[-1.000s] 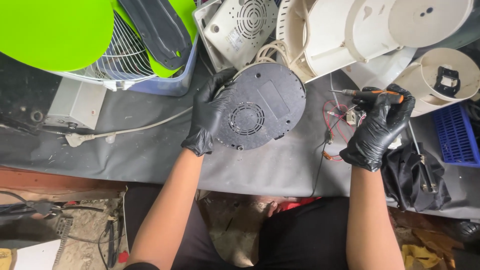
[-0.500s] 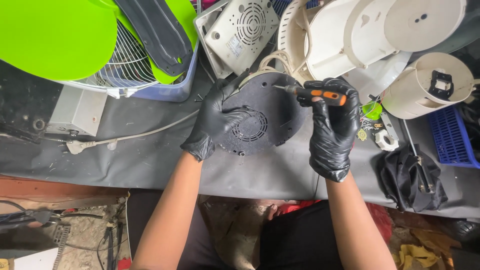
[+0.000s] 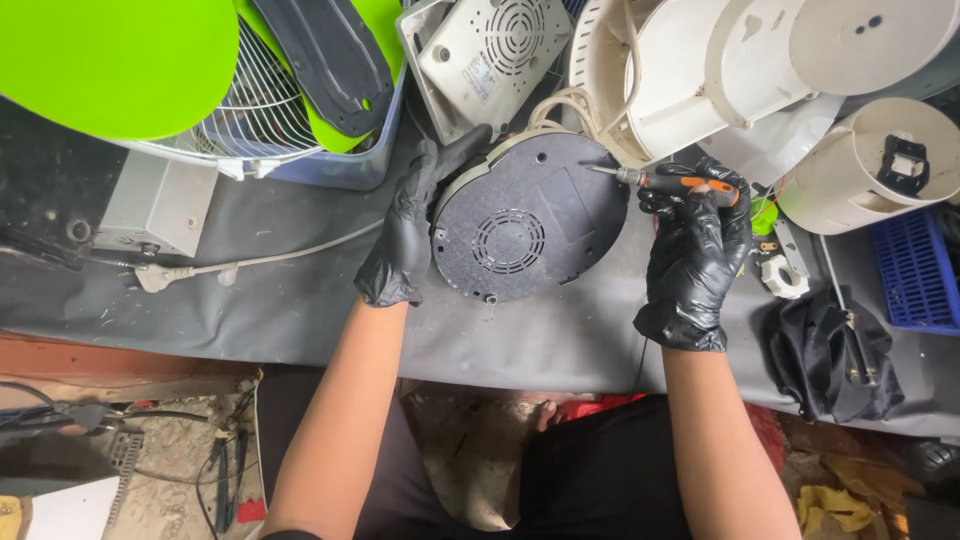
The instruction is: The person is disassembling a coffee maker, removing its outer shell, internal components, and disconnecting wires.
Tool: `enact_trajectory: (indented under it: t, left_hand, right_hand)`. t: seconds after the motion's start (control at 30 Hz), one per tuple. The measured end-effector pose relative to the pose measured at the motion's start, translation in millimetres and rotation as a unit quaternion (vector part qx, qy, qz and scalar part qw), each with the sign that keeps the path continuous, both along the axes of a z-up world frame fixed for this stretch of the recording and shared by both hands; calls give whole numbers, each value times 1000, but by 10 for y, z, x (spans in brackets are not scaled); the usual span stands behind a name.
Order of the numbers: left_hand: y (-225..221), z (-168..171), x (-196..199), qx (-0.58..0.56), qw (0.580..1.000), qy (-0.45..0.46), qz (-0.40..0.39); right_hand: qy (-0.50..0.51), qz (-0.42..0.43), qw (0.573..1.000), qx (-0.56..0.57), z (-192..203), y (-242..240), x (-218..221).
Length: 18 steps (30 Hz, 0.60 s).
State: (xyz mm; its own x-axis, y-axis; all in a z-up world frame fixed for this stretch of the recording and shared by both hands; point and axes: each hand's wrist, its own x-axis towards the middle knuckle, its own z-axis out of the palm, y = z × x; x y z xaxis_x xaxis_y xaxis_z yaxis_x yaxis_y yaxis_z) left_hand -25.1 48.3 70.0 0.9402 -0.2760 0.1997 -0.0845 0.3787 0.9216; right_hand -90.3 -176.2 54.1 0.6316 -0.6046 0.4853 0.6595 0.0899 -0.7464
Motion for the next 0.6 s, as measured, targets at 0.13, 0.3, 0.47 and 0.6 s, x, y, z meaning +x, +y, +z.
enact_trajectory:
  t: [0.13,0.3,0.47,0.6]
  left_hand:
    - [53,-422,199,-95,994,31,-53]
    - [124,-490,217,-71,995,-27,-69]
    - [191,-44,80,219,975,39,15]
    - [141,-973,332,-33,995,11,-95]
  right_hand:
    - [27,17,996,88,63,51,10]
    - [51,26,991,120,63,110,7]
    - [52,54,989,125,28,93,21]
    - [44,63,986,147,-67,29,73]
